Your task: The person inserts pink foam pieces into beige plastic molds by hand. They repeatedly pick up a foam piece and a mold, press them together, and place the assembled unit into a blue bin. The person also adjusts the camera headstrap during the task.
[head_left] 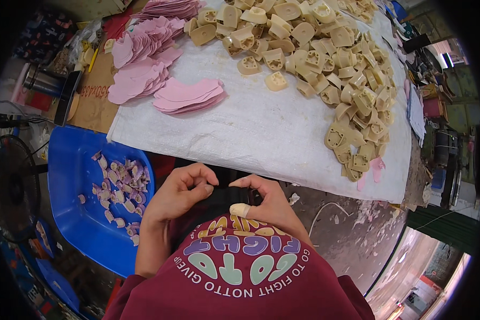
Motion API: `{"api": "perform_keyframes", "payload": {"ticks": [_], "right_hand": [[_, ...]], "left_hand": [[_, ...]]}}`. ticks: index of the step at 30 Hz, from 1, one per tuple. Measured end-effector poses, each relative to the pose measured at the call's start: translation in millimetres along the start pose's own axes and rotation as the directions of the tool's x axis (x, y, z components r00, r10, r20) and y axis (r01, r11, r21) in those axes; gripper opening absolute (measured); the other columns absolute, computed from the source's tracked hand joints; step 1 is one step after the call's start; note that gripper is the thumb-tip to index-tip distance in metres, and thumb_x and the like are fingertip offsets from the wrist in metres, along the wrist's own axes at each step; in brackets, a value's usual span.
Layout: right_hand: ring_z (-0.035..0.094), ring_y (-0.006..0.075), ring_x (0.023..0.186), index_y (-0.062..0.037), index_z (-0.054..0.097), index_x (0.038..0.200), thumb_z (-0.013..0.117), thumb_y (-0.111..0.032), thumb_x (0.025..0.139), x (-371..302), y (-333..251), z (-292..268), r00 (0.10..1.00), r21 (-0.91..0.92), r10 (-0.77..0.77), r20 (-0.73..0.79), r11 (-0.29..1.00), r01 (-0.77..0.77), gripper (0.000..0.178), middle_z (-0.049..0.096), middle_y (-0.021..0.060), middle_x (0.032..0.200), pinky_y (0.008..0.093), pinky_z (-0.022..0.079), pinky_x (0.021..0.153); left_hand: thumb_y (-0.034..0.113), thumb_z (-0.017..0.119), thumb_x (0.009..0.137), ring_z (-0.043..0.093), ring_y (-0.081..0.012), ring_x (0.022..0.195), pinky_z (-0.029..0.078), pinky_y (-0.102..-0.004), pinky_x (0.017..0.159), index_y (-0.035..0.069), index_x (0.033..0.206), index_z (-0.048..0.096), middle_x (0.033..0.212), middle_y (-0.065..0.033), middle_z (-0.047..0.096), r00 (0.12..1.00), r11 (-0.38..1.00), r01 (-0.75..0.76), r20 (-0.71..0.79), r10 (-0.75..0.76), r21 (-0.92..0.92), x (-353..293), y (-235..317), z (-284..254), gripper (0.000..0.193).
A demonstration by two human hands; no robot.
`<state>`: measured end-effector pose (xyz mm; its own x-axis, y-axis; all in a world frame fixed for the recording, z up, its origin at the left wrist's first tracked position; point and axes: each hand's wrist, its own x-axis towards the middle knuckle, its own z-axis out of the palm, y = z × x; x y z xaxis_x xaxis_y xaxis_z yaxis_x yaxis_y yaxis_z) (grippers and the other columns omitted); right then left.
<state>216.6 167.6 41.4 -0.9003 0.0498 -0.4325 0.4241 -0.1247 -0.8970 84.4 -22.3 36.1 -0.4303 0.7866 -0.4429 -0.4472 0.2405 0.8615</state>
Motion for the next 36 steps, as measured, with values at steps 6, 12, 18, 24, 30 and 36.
{"api": "perform_keyframes", "payload": {"ticks": [6, 12, 18, 24, 30, 36], "right_hand": [[0.056, 0.0088, 0.089, -0.0011, 0.064, 0.108, 0.081, -0.018, 0.072, 1, 0, -6, 0.99, 0.065, 0.141, 0.03, 0.988, -0.143, 0.044, 0.062, 0.0022, 0.094, 0.025, 0.045, 0.081], [0.056, 0.012, 0.092, -0.0011, 0.057, 0.119, 0.081, -0.02, 0.07, 1, 10, -23, 0.987, -0.02, 0.022, 0.157, 1.0, -0.019, 0.058, 0.062, 0.0043, 0.097, 0.0267, 0.044, 0.083], [0.055, 0.0144, 0.095, -0.0011, 0.05, 0.127, 0.08, -0.015, 0.07, -3, 11, -26, 0.999, 0.011, 0.034, 0.037, 0.999, -0.034, 0.066, 0.059, 0.0049, 0.1, 0.0283, 0.044, 0.085], [0.056, 0.0145, 0.101, -0.0016, 0.044, 0.135, 0.071, -0.021, 0.085, -20, 27, -26, 0.979, 0.274, 0.182, -0.095, 0.95, -0.15, 0.061, 0.059, 0.0093, 0.11, 0.0292, 0.045, 0.089], [0.06, 0.0136, 0.083, 0.0012, 0.051, 0.127, 0.051, -0.022, 0.099, -37, 61, -9, 0.905, 0.079, 0.095, -0.414, 0.995, -0.069, 0.036, 0.065, 0.0087, 0.09, 0.0274, 0.049, 0.075], [0.041, 0.0074, 0.047, 0.0006, 0.057, 0.119, 0.048, -0.025, 0.099, -40, -8, -36, 0.76, 0.418, 0.068, -0.646, 0.865, 0.277, 0.034, 0.054, 0.003, 0.067, 0.0211, 0.032, 0.041]], "left_hand": [[0.003, 0.071, 0.079, 0.046, -0.0042, 0.076, 0.038, -0.0212, 0.069, 0.005, 0.121, 0.056, 0.082, 0.005, 0.05, 0.996, 0.997, 0.075, 0.04, -0.076, 0.027, 0, -4, 12, 0.045], [0.006, 0.077, 0.076, 0.053, -0.0065, 0.084, 0.043, -0.022, 0.077, 0.001, 0.135, 0.046, 0.088, 0.0023, 0.054, 0.98, 0.978, 0.165, 0.095, -0.177, 0.126, 1, -4, 32, 0.067], [0.008, 0.072, 0.082, 0.056, -0.0062, 0.08, 0.046, -0.0218, 0.074, -0.003, 0.131, 0.05, 0.086, 0.0018, 0.058, 0.965, 0.971, 0.24, 0.111, -0.236, -0.021, 9, 6, 42, 0.054], [0.01, 0.068, 0.086, 0.056, -0.0055, 0.078, 0.046, -0.0214, 0.072, 0.001, 0.129, 0.053, 0.085, 0.001, 0.061, 0.967, 0.95, 0.252, 0.014, -0.254, -0.183, 10, -8, 46, 0.047], [0.006, 0.064, 0.085, 0.057, -0.0111, 0.071, 0.046, -0.0232, 0.067, 0.004, 0.117, 0.057, 0.083, -0.0048, 0.062, 0.974, 0.933, 0.22, 0.007, -0.228, -0.285, 21, -18, 46, 0.032], [0.003, 0.062, 0.086, 0.056, -0.0136, 0.061, 0.045, -0.0248, 0.056, 0.005, 0.107, 0.054, 0.08, -0.0076, 0.061, 0.987, 0.932, 0.147, -0.012, -0.16, -0.33, 27, -20, 54, 0.023]]}}
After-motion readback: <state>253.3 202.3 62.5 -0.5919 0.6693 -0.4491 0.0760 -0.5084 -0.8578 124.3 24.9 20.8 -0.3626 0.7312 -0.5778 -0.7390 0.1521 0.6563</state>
